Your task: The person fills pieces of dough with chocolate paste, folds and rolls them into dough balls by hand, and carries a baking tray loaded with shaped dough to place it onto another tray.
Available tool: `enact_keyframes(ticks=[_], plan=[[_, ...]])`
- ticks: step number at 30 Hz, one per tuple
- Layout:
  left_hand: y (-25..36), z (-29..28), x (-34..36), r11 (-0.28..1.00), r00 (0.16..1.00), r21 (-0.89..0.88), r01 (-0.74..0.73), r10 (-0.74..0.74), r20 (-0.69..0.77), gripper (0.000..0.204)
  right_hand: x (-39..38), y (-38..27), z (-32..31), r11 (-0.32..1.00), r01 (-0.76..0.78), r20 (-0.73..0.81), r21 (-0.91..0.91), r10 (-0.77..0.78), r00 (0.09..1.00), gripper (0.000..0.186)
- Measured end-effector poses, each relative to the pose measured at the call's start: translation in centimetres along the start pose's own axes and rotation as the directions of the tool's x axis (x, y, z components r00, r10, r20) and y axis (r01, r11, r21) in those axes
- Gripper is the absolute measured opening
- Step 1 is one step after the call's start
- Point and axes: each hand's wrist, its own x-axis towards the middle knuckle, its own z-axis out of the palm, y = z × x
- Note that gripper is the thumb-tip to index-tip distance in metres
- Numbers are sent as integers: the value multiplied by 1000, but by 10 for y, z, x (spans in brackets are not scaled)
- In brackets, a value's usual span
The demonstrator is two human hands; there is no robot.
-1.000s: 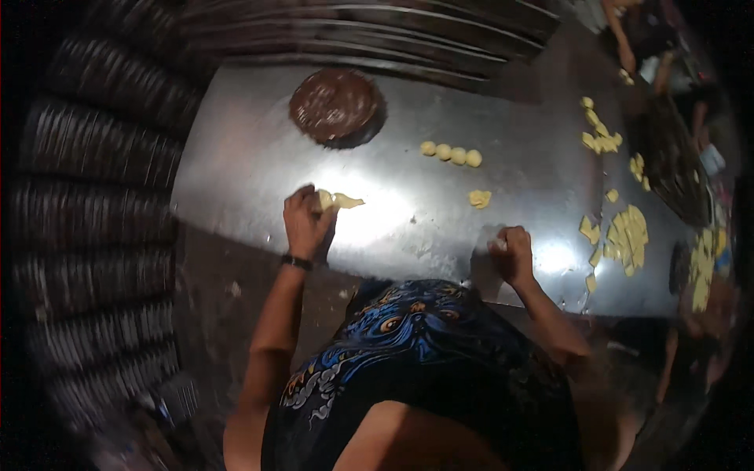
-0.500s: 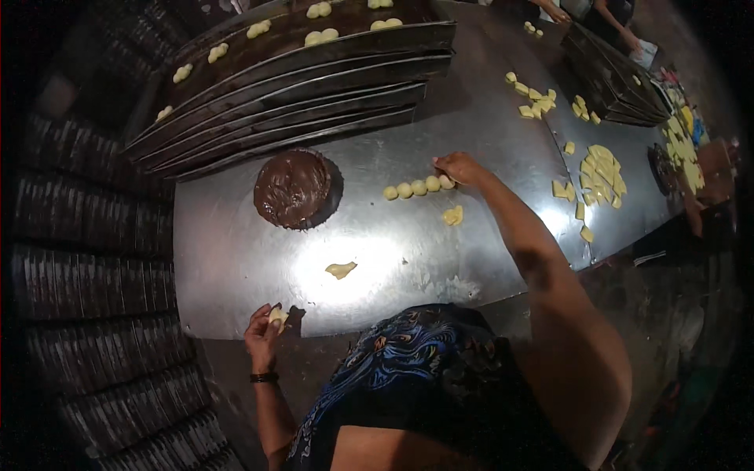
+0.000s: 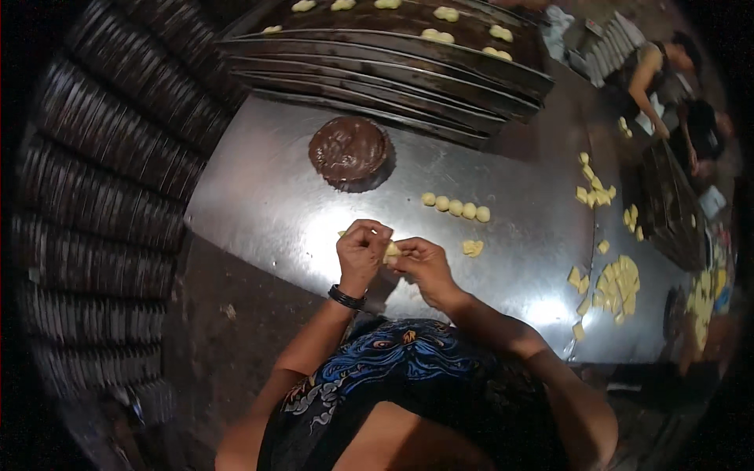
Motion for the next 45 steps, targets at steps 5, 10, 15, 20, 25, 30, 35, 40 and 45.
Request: enact_keyframes(ticks=[5,10,15,20,25,30,35,40,45], plan=[[-10,-9,3,995,979,67,-79,65,192,27,7,-26,-10,870,-344,262,355,260,929,58],[-38,-28,14,937,963,221,-269,258,80,55,53,-38,9,852,-520,404,-56,496,768,50],[-51,-63,24,858,910,-400,322,-397,-120,35,129,-54,46,284,394,335,-874,-236,912,27],[-50,-115,23,799,870,-451,397,-485,-93,14,201,-41,52,-125,299,321,-946,-239,916,12],[-48,-147,22,752,834,-548,366,-527,-165,8,210,-42,41,287,179,162,-941,-80,983,14],[-25,-138,43,794,870,-469,388,-483,-98,22,161,-50,17,924,-185,21,-336,203,979,27],[-29,-83,64,679,742,-309,666,-562,365,57,96,-25,-14,903,-212,217,373,138,966,34],[-21,-5,34,607,621,-259,751,-518,588,50,44,-7,-52,789,-211,253,578,72,965,38],[-22,39,-4,663,683,-219,716,-601,415,23,6,15,-97,725,-214,260,655,50,964,36]])
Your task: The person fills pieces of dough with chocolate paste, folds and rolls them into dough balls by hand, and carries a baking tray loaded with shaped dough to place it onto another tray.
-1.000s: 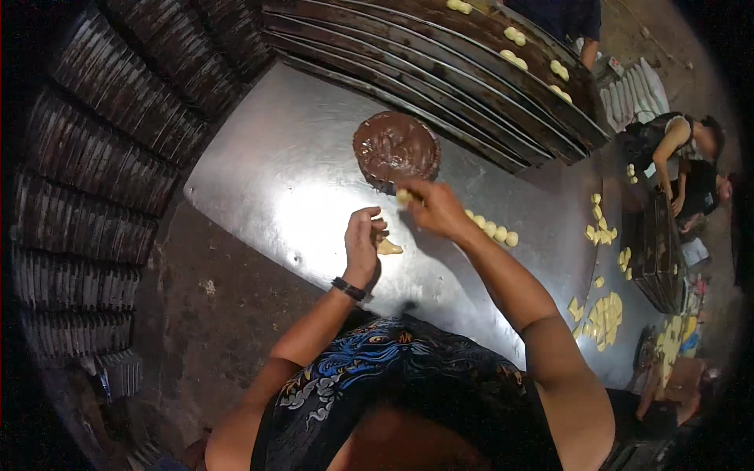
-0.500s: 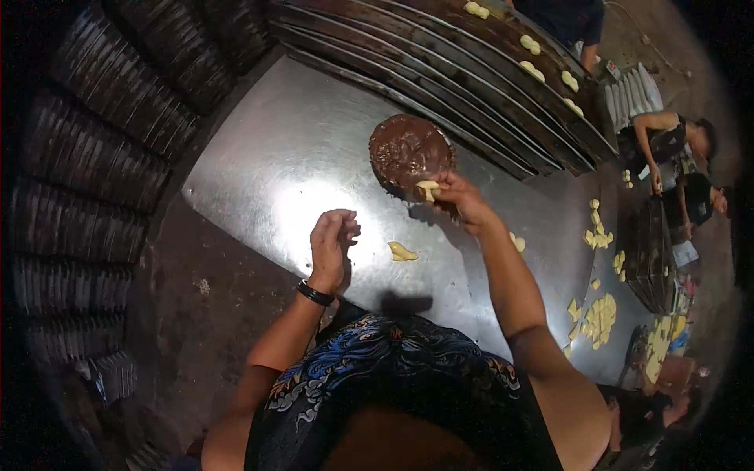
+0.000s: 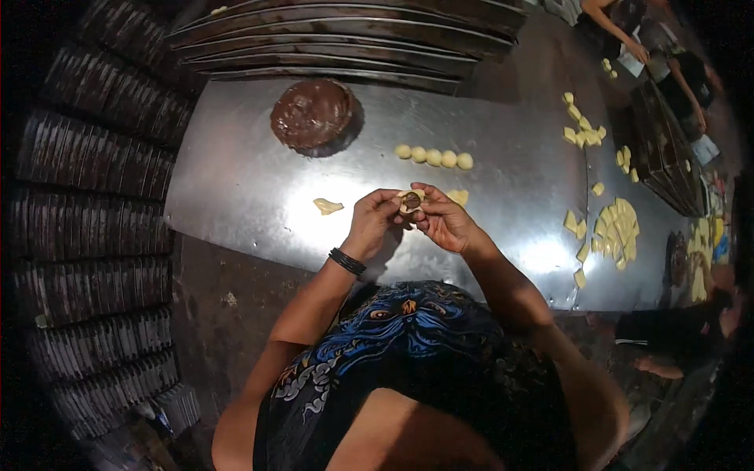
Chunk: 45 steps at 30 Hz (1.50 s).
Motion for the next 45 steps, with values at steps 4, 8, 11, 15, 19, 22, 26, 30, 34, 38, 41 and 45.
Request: enact_keyframes(ticks=[4,8,11,15,19,22,26,30,34,38,41,45], plan=[[-23,4,-9,992,1000,-124,3,-6,-21,22,-26,-8,-2,997,-72,-363,-41,52,930,42],[-26,11,-21,999,1000,-46,-6,5,-26,27,-30,-7,11,495,-186,-344,-849,-250,905,31],[-16,13,-31,581,821,627,-519,543,176,42,-11,-1,31,-187,140,209,-972,-426,880,19],[3,5,-36,615,815,561,-554,537,217,42,2,-5,52,-373,178,326,-910,-384,864,18],[14,-4,-32,608,776,498,-618,574,263,42,-1,23,63,-147,136,197,-980,-584,788,16],[7,-7,-30,510,749,555,-657,523,406,42,-14,36,59,-251,91,243,-964,-684,688,18],[4,-3,-37,684,787,492,-538,197,585,38,-69,31,27,-600,-108,436,-793,-682,588,11],[7,-6,-30,790,859,406,-459,279,429,24,-157,37,-41,-48,-442,-106,-896,-942,318,13],[10,-37,-12,773,905,470,-426,368,216,21,-175,7,16,-630,-380,-20,-677,-500,866,7],[15,-62,-10,857,876,409,-314,428,-225,21,-137,-24,-21,-479,-111,288,-871,-679,676,8],[-1,-121,-10,754,739,528,-391,599,-308,23,-115,-9,-34,-626,-186,278,-757,-566,776,11],[-5,-129,-20,680,645,715,-163,622,-444,28,-175,-10,-126,-443,-8,161,-896,-342,926,21]])
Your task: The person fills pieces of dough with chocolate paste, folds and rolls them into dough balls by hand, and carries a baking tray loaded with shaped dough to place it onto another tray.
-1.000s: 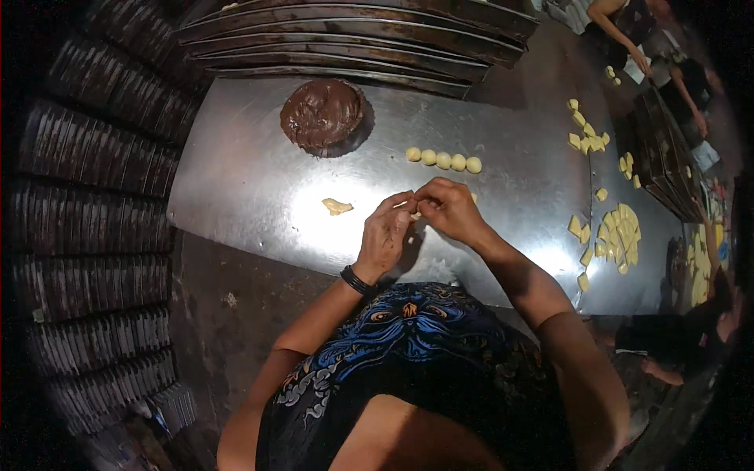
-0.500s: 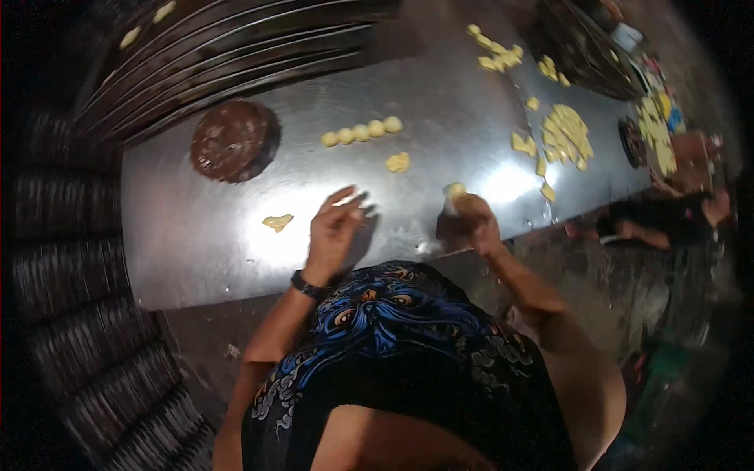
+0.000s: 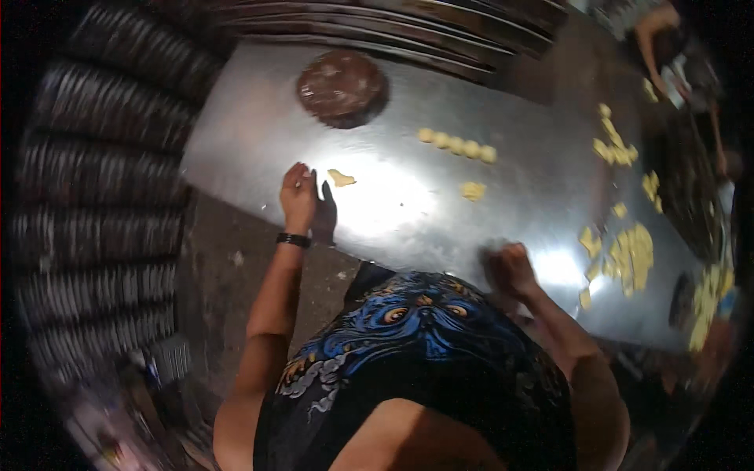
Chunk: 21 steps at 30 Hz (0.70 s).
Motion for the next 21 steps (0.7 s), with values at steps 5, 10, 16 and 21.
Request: enact_keyframes(ticks=[5,10,16,21], plan=[[1,-6,-11,951,974,215,-223,207,95,31,59,-41,-27,940,-59,-362,-335,-71,929,5],[18,27,-14,669,740,331,-666,534,409,24,43,-65,-17,947,-75,-288,-313,-19,958,12],[28,1,-5,468,504,253,-847,554,663,20,93,-53,-63,501,-523,70,690,673,736,12],[28,-23,8,600,385,66,-797,422,820,15,190,-39,-67,787,-363,-387,499,577,719,24]])
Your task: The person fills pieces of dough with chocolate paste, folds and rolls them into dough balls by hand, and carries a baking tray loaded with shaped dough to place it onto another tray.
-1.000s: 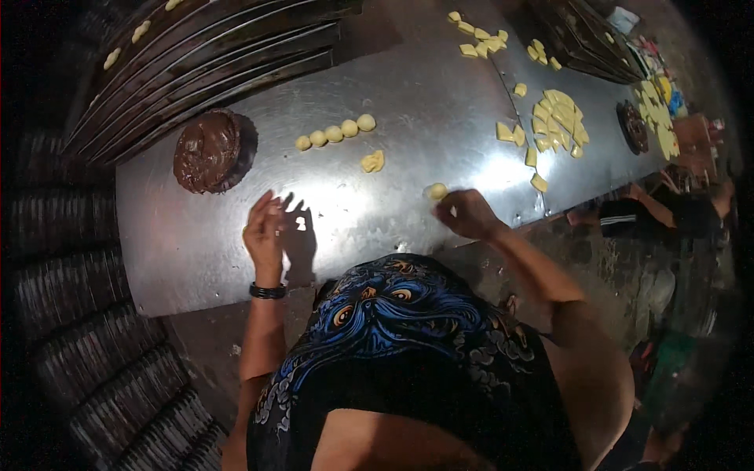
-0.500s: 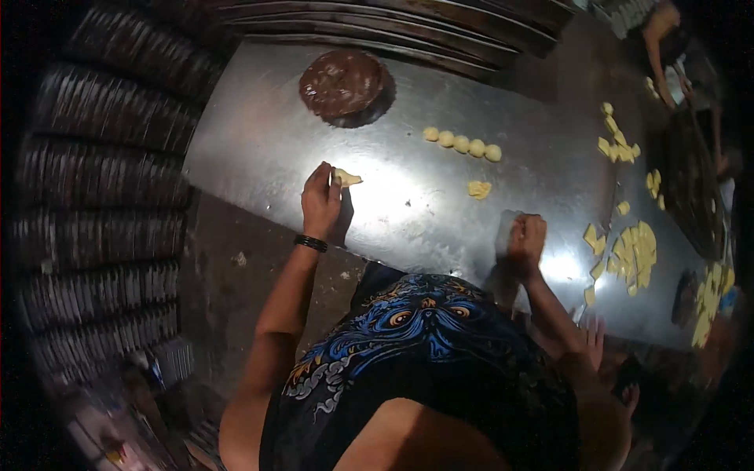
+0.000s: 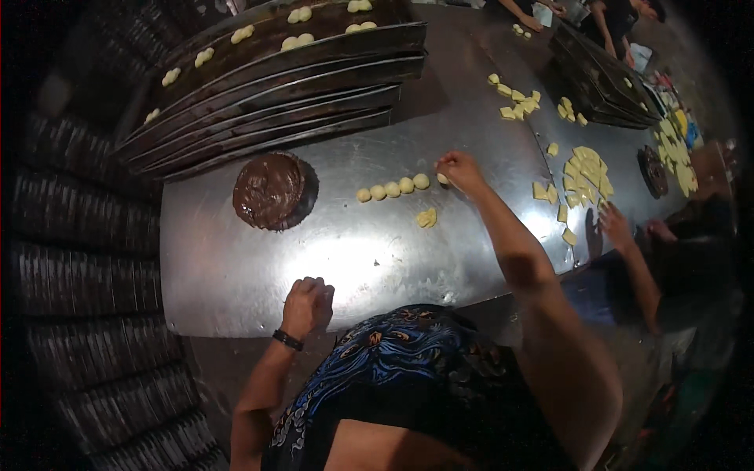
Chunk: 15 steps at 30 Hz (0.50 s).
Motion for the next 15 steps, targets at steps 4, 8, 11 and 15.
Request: enact_keyframes(ticks=[4,8,11,15], plan=[[-14,1,-19,918,984,-369,148,-175,-43,10,36,-2,12,921,-166,187,-353,244,952,42],[19,-16,-1,360,787,-840,406,-605,121,16,47,34,5,387,557,505,-735,-235,830,48],[34,2,25,429,666,-849,309,-735,-129,22,-43,-50,42,991,128,363,-50,-101,926,49],[82,23,81,476,531,-878,52,-758,-379,29,-136,-79,97,907,-123,582,402,-150,799,43]])
